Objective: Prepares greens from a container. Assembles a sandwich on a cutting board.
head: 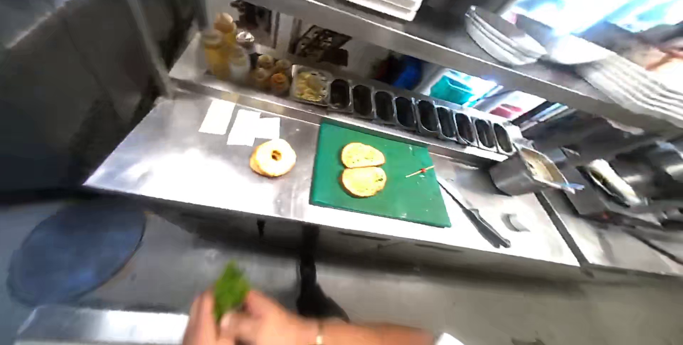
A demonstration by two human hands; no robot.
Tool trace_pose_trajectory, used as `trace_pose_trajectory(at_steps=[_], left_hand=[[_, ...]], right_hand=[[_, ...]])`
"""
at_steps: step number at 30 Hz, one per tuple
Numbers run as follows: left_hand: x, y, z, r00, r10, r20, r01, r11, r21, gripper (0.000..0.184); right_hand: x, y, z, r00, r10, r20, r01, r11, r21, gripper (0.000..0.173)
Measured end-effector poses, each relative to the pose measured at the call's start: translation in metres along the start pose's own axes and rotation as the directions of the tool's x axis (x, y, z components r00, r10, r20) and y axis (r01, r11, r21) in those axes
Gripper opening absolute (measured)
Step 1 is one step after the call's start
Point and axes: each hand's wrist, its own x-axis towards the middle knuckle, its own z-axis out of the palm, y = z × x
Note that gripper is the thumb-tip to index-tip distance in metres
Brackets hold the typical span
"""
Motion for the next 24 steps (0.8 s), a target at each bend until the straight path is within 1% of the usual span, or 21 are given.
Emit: trace_pose_trajectory(at_steps=[2, 4, 6, 7, 9, 10, 12, 13, 14, 15, 17, 19, 20, 22, 24], left_hand=[[0.043, 0.047, 0.043, 0.991, -0.001, 0.135, 0.002, 1.000, -0.004, 0.045], [0.084, 0.084, 0.092, 0.973, 0.035, 0.228, -0.033, 0.999, -0.012, 0.041], [0.120, 0.127, 0.140, 0.937, 0.077, 0.341, -0.092, 0.995, 0.028, 0.041], [0.137, 0.152, 0.164, 0.916, 0.088, 0.390, -0.129, 0.988, 0.080, 0.041], [0.171, 0.192, 0.215, 0.887, 0.130, 0.444, -0.250, 0.942, 0.223, 0.043], [0.184, 0.204, 0.240, 0.874, 0.153, 0.462, -0.315, 0.901, 0.297, 0.048], [0.204, 0.206, 0.280, 0.856, 0.211, 0.471, -0.435, 0.785, 0.440, 0.063], [0.210, 0.202, 0.292, 0.850, 0.218, 0.480, -0.466, 0.735, 0.492, 0.068], [0.211, 0.193, 0.297, 0.845, 0.248, 0.473, -0.489, 0.718, 0.496, 0.069], [0.209, 0.184, 0.296, 0.841, 0.295, 0.454, -0.504, 0.733, 0.457, 0.070], [0.202, 0.171, 0.284, 0.848, 0.368, 0.382, -0.495, 0.807, 0.322, 0.067], [0.198, 0.161, 0.272, 0.868, 0.406, 0.286, -0.471, 0.856, 0.215, 0.055], [0.198, 0.157, 0.270, 0.875, 0.416, 0.249, -0.467, 0.862, 0.198, 0.049], [0.200, 0.152, 0.272, 0.862, 0.460, 0.212, -0.501, 0.835, 0.228, 0.037], [0.201, 0.152, 0.278, 0.835, 0.526, 0.163, -0.550, 0.785, 0.286, 0.032]], right_hand=[[-0.018, -0.018, -0.070, 0.982, 0.029, -0.186, -0.030, 1.000, -0.005, 0.040], [-0.042, -0.023, -0.147, 0.926, 0.058, -0.374, -0.061, 0.998, 0.006, 0.038], [-0.072, -0.020, -0.217, 0.809, 0.065, -0.584, -0.064, 0.998, 0.022, 0.035], [-0.086, -0.017, -0.249, 0.750, 0.063, -0.659, -0.067, 0.998, 0.019, 0.035], [-0.109, -0.011, -0.306, 0.661, 0.034, -0.749, -0.063, 0.998, -0.010, 0.033], [-0.119, -0.007, -0.327, 0.631, 0.025, -0.775, -0.069, 0.997, -0.024, 0.032], [-0.132, -0.001, -0.361, 0.591, 0.009, -0.807, -0.090, 0.994, -0.055, 0.029], [-0.134, 0.000, -0.376, 0.570, -0.013, -0.822, -0.098, 0.992, -0.084, 0.027], [-0.135, 0.000, -0.387, 0.555, -0.052, -0.830, -0.103, 0.986, -0.131, 0.026], [-0.134, -0.001, -0.394, 0.546, -0.120, -0.829, -0.103, 0.973, -0.209, 0.024], [-0.125, -0.008, -0.406, 0.551, -0.302, -0.778, -0.087, 0.906, -0.413, 0.022], [-0.106, -0.014, -0.415, 0.625, -0.456, -0.634, -0.074, 0.773, -0.629, 0.024], [-0.094, -0.017, -0.418, 0.673, -0.495, -0.549, -0.073, 0.695, -0.715, 0.026], [-0.072, -0.024, -0.418, 0.745, -0.544, -0.387, -0.056, 0.527, -0.848, 0.031], [-0.055, -0.028, -0.418, 0.791, -0.565, -0.234, -0.005, 0.377, -0.926, 0.033]])
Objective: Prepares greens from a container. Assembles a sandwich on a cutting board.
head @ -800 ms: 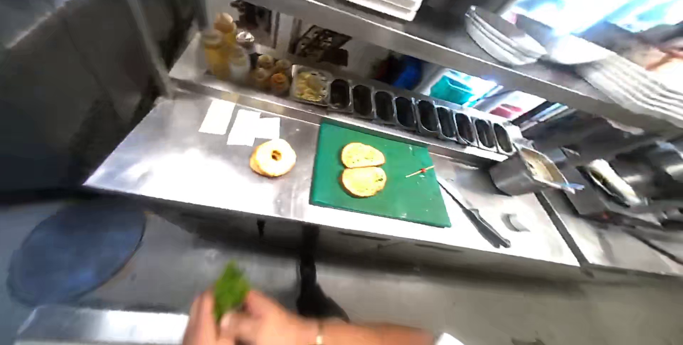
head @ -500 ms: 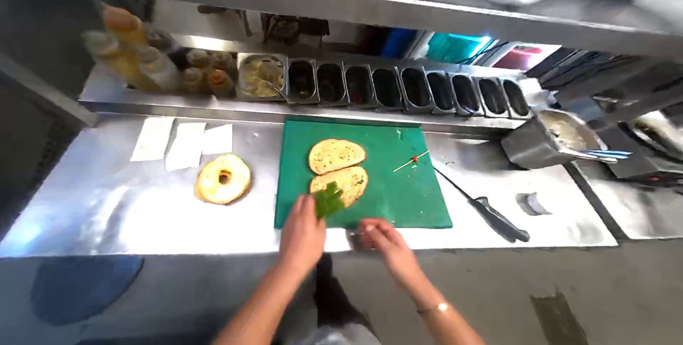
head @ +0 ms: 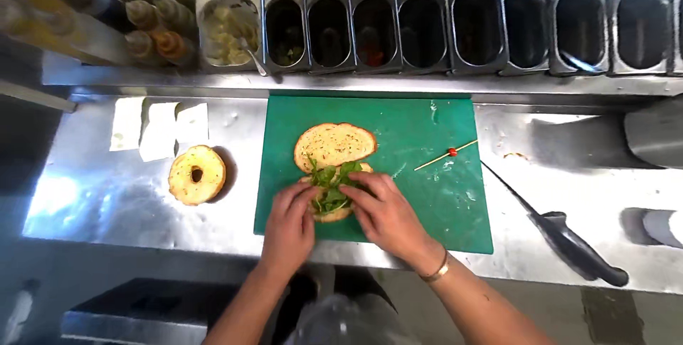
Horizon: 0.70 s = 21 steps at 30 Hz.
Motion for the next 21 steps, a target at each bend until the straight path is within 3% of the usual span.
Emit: trace_pose_trajectory(at_steps=[3, 7, 9, 12, 14, 18, 21], left_hand=[[0.014, 0.011, 0.003, 0.999, -0.003, -0.036, 0.006, 0.997, 0.080, 0.033], [0.041, 0.018, -0.004, 0.975, -0.059, 0.216, 0.008, 0.973, 0.229, 0.048], [0.045, 0.017, -0.008, 0.955, -0.066, 0.290, -0.023, 0.955, 0.295, 0.039], [0.038, 0.019, -0.013, 0.959, -0.043, 0.281, -0.061, 0.934, 0.351, 0.017], [0.033, 0.021, -0.014, 0.965, -0.050, 0.259, -0.052, 0.927, 0.372, 0.012], [0.028, 0.030, -0.023, 0.980, -0.177, 0.087, 0.148, 0.950, 0.274, 0.015], [0.020, 0.038, -0.023, 0.926, -0.369, 0.075, 0.348, 0.914, 0.208, 0.016]], right_hand=[[0.008, 0.003, 0.007, 0.991, -0.115, 0.066, 0.119, 0.992, -0.053, 0.024], [0.011, 0.012, 0.005, 0.991, -0.131, -0.005, 0.131, 0.990, -0.057, 0.021], [0.013, 0.015, 0.001, 0.993, -0.113, -0.042, 0.109, 0.990, -0.088, 0.022], [0.014, 0.019, -0.001, 0.995, -0.071, -0.073, 0.062, 0.990, -0.125, 0.022], [0.014, 0.017, 0.000, 0.995, -0.076, -0.060, 0.069, 0.991, -0.114, 0.021], [0.011, 0.013, 0.002, 0.993, -0.104, -0.060, 0.098, 0.991, -0.086, 0.024], [0.008, 0.010, 0.004, 0.996, -0.081, -0.030, 0.078, 0.994, -0.075, 0.030]])
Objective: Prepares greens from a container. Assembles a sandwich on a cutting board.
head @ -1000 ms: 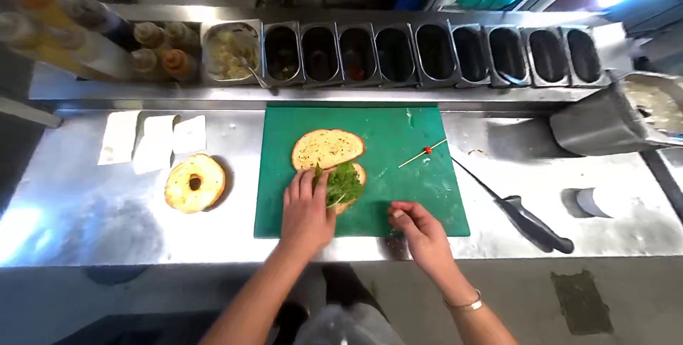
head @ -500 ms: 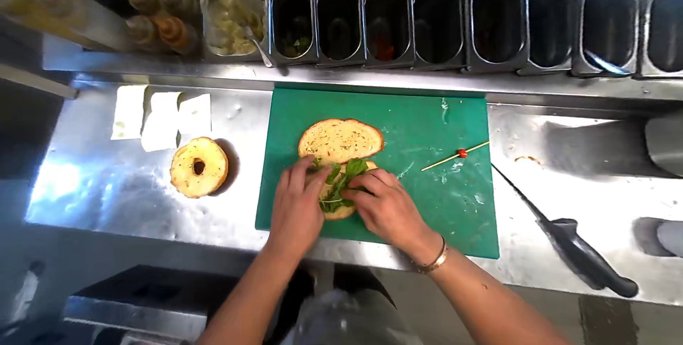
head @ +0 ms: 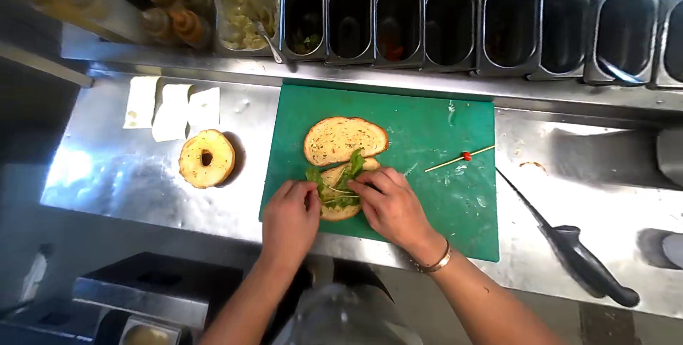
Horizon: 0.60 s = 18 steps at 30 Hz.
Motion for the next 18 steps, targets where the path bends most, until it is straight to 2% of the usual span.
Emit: trace_pose_trajectory(at_steps=[2, 3, 5, 7, 9, 11, 14, 18], left_hand=[[-0.003, -0.001, 0.004, 0.990, -0.098, 0.106, 0.100, 0.995, -0.017, 0.023], [-0.006, -0.004, 0.005, 0.987, -0.112, 0.114, 0.118, 0.992, -0.047, 0.027], [-0.016, -0.015, 0.008, 0.998, -0.069, 0.013, 0.070, 0.989, -0.128, 0.028], [-0.027, -0.030, 0.011, 0.996, -0.003, -0.087, -0.008, 0.991, -0.137, 0.032], [-0.034, -0.041, 0.016, 0.996, 0.043, -0.072, -0.052, 0.990, -0.132, 0.039], [-0.039, -0.043, 0.022, 0.999, 0.032, -0.011, -0.034, 0.991, -0.132, 0.040], [-0.039, -0.041, 0.032, 1.000, 0.008, -0.021, -0.010, 0.996, -0.090, 0.035], [-0.036, -0.046, 0.037, 0.996, 0.056, -0.074, -0.059, 0.997, -0.041, 0.021]], right_hand=[[-0.001, -0.001, -0.004, 1.000, 0.026, -0.005, -0.026, 0.999, 0.041, 0.036], [0.000, -0.002, -0.007, 0.999, 0.035, -0.028, -0.033, 0.997, 0.066, 0.037], [0.000, -0.006, -0.013, 0.998, 0.027, -0.051, -0.022, 0.995, 0.098, 0.035], [-0.002, -0.011, -0.011, 1.000, -0.026, -0.014, 0.027, 0.996, 0.086, 0.033], [-0.002, -0.013, -0.003, 0.996, -0.079, 0.034, 0.077, 0.996, 0.054, 0.029], [0.001, -0.013, 0.004, 0.992, -0.097, 0.079, 0.096, 0.995, 0.008, 0.028], [0.008, -0.014, 0.010, 0.988, -0.091, 0.127, 0.097, 0.994, -0.045, 0.028], [0.014, -0.015, 0.013, 0.988, -0.088, 0.130, 0.096, 0.994, -0.054, 0.020]])
